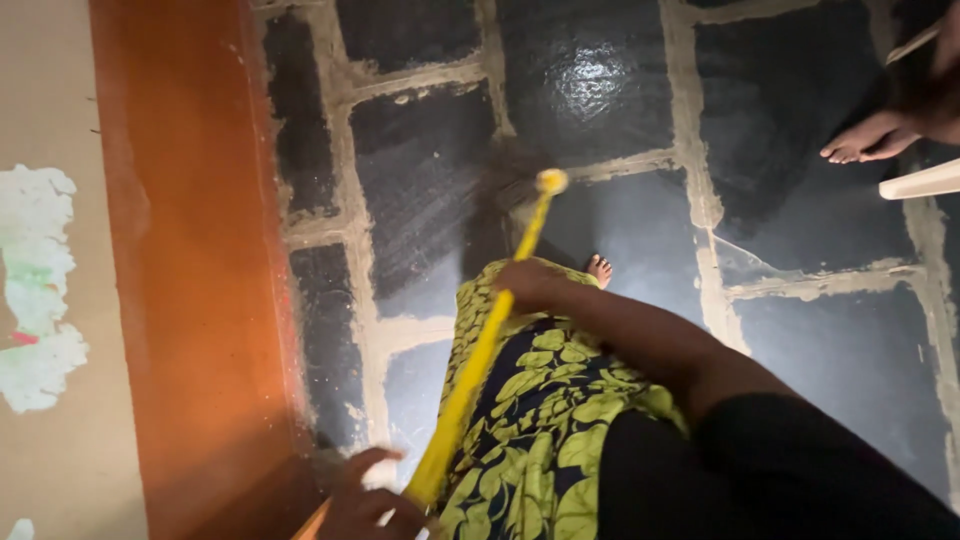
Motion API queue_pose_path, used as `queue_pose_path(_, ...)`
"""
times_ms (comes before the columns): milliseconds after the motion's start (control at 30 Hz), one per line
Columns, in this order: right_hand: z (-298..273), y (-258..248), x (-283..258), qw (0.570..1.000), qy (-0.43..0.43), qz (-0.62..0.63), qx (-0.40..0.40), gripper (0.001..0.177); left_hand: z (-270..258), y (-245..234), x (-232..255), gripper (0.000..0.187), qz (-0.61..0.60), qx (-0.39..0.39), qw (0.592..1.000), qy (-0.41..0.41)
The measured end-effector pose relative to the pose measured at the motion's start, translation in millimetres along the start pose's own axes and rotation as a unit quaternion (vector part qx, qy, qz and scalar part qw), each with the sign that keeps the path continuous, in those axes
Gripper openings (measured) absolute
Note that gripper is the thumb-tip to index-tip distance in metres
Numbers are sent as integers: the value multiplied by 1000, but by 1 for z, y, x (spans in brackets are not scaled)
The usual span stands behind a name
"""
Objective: The person is mopping a dark tiled floor with a yellow-handled mop and then rinsing/cleaning the mop in a bucket of water.
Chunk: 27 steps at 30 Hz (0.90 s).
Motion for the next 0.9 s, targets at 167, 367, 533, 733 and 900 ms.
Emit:
queue_pose_path(167,-62,-13,105,985,150,53,71,20,163,28,23,13,-175,61,983,8)
queue_pose_path(367,-108,31,217,952,253,40,165,32,156,137,-50,17,-370,73,900,-221)
queue_pose_path(533,-101,32,219,945,235,16,226,38,174,114,-42,28,-394,89,893,-198)
queue_pose_path(733,-22,-4,137,964,173,7,200,46,140,66,-23,30,-334,130,919,-160)
queue_pose_path(900,86,36,66,927,142,298,177,29,76,29,10,21,-202,239,930,-193)
Point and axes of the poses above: each hand's wrist, its own z-axis towards the middle knuckle, its own y-axis out of the palm, x = y × z, the point moved 5 cm from there along z, towards the middle knuckle, and after that the axes turned 13 degrees about x, right-handed, at the moved point
